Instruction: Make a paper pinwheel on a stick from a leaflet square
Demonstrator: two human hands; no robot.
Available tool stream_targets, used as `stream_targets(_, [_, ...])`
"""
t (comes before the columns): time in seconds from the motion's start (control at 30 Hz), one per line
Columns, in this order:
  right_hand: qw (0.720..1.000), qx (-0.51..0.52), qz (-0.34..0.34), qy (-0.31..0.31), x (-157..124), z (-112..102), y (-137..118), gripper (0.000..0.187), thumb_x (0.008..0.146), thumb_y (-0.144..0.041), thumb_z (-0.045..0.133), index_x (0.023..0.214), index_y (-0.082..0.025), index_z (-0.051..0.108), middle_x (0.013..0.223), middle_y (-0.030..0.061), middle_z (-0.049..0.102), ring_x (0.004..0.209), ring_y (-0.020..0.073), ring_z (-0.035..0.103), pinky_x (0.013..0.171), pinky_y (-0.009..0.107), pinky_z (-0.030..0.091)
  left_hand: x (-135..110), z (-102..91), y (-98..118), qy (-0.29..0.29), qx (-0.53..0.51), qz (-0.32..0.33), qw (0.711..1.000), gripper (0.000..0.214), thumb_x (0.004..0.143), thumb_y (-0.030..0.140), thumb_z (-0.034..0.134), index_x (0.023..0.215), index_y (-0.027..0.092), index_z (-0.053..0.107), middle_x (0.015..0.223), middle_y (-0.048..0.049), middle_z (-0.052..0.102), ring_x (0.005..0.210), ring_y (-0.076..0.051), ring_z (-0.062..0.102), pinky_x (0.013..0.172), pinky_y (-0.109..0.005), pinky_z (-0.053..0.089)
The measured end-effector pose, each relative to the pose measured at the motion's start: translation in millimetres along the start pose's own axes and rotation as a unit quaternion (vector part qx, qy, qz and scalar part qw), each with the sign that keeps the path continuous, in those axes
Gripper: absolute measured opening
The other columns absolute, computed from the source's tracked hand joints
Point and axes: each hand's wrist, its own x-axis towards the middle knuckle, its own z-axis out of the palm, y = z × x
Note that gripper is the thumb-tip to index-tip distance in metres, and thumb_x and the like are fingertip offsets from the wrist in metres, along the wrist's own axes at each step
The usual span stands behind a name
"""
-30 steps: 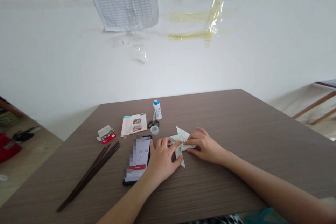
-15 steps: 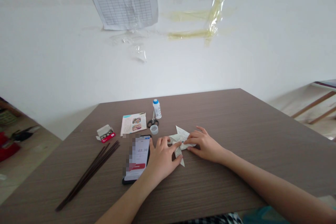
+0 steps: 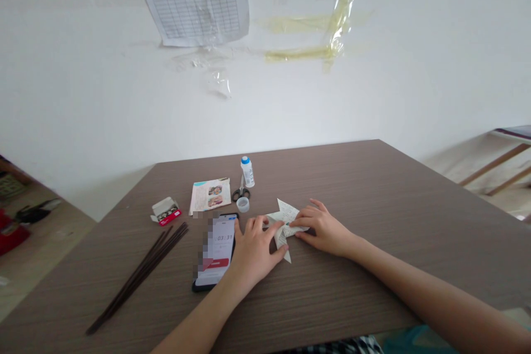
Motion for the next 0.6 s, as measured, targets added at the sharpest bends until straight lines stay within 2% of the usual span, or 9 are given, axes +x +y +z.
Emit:
stream_targets(0.13, [1.0, -0.004, 0.008, -0.014, 1.2, -1.9, -2.4, 0.03, 0.115, -0.021, 0.09, 0.14, -0.033, 0.1, 0.128, 0.0098, 0.097, 0.127, 0.0347, 0.091, 0.149, 0.078, 0.048, -0.4, -0.3, 0.0, 0.003, -0.002, 0.006, 1.0, 0.046, 0.109, 0.036, 0.099, 0.154, 0.043, 0.098, 0.155, -0.0144, 0.086, 0.152, -0.049, 0.076, 0.148, -0.096, 0.042])
stream_targets(0.33, [1.0, 0.005, 0.011, -0.02, 2.5, -4.3, -5.3, 0.03, 0.115, -0.017, 0.088, 0.139, -0.027, 0.1, 0.129, 0.0138, 0.097, 0.129, 0.0372, 0.092, 0.148, 0.084, 0.048, -0.9, -5.0, 3.1, -0.012, 0.009, 0.006, 1.0, 0.048, 0.112, 0.034, 0.097, 0.16, 0.044, 0.096, 0.16, -0.0148, 0.085, 0.156, -0.05, 0.077, 0.149, -0.098, 0.039])
stream_targets(0.47, [1.0, 0.006, 0.007, -0.014, 1.6, -2.9, -3.0, 0.03, 0.114, -0.018, 0.088, 0.14, -0.029, 0.1, 0.128, 0.0122, 0.097, 0.128, 0.0357, 0.092, 0.149, 0.083, 0.048, -0.5, -5.4, 3.6, -0.004, 0.014, 0.001, 1.0, 0.051, 0.109, 0.031, 0.101, 0.157, 0.046, 0.097, 0.157, -0.0122, 0.087, 0.155, -0.048, 0.079, 0.15, -0.095, 0.042])
stream_targets(0.6, [1.0, 0.002, -0.001, -0.007, 0.6, -1.5, -0.7, 0.03, 0.115, -0.021, 0.088, 0.14, -0.033, 0.1, 0.127, 0.0092, 0.097, 0.128, 0.0331, 0.091, 0.149, 0.077, 0.049, -0.3, -5.4, 2.9, -0.006, 0.006, 0.005, 1.0, 0.048, 0.109, 0.032, 0.099, 0.156, 0.044, 0.097, 0.156, -0.0132, 0.086, 0.154, -0.049, 0.078, 0.149, -0.096, 0.042])
